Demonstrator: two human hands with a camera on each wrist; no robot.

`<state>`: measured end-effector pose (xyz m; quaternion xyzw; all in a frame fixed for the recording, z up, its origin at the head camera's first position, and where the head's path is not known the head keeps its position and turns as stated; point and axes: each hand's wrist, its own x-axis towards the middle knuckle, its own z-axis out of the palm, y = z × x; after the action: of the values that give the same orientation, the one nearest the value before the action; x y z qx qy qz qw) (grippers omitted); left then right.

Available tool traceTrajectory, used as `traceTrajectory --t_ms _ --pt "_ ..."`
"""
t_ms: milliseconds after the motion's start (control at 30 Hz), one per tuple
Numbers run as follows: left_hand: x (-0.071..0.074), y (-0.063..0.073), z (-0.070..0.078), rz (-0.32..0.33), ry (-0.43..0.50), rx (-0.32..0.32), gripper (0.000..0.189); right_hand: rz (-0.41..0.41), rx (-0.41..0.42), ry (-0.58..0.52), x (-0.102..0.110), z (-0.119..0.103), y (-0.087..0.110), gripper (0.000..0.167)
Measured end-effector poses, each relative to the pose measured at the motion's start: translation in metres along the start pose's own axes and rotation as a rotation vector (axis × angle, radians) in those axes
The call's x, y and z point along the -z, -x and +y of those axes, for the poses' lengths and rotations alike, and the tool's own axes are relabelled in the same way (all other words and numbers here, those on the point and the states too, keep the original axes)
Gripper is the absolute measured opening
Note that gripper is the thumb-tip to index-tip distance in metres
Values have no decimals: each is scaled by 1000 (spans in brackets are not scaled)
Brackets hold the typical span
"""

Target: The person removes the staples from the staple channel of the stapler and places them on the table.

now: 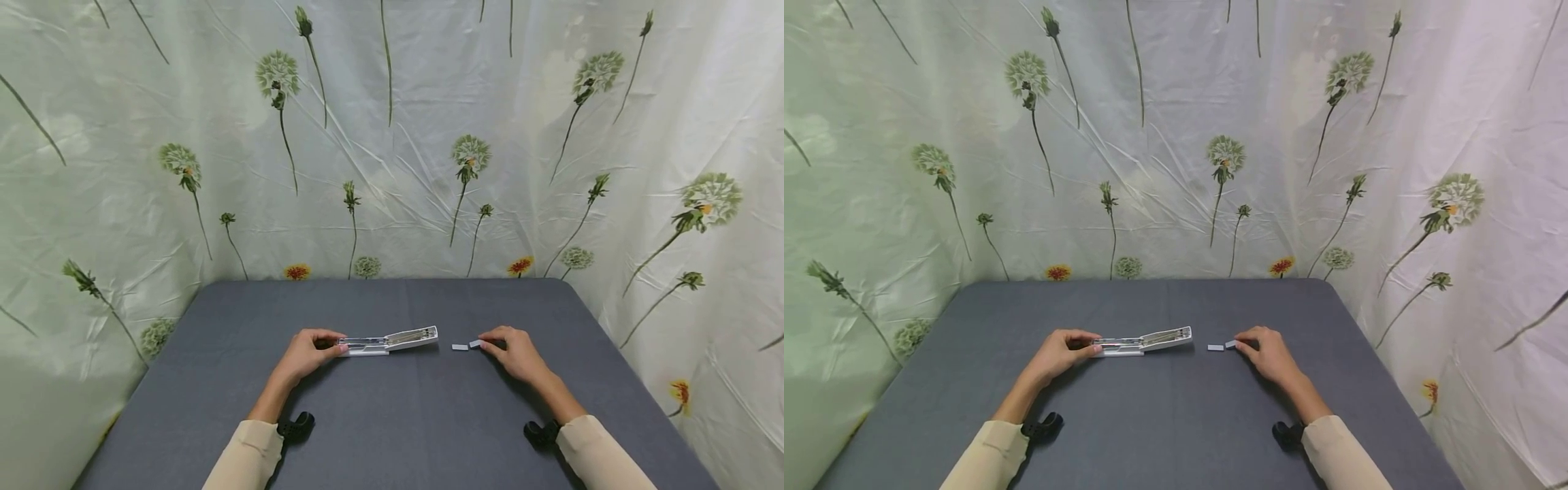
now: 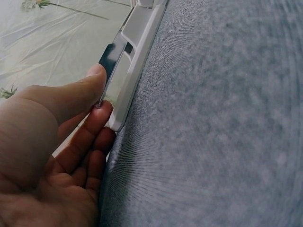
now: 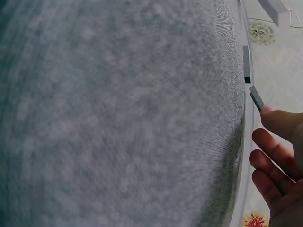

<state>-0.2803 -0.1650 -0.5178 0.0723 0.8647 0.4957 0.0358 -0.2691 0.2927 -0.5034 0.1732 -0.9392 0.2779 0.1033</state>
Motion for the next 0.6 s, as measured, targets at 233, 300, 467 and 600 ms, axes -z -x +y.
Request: traceTrajectory --t_ms 233,300,467,600 --pt "-3 0 -1 2 9 -3 26 -25 7 38 0 5 3 15" --pt "-3 0 -2 2 14 -2 26 -35 25 62 0 4 3 14" --pt "-2 0 -2 1 20 -3 26 -60 65 122 2 2 3 13" --pt "-1 0 -1 3 22 -11 26 -75 78 151 3 1 2 13"
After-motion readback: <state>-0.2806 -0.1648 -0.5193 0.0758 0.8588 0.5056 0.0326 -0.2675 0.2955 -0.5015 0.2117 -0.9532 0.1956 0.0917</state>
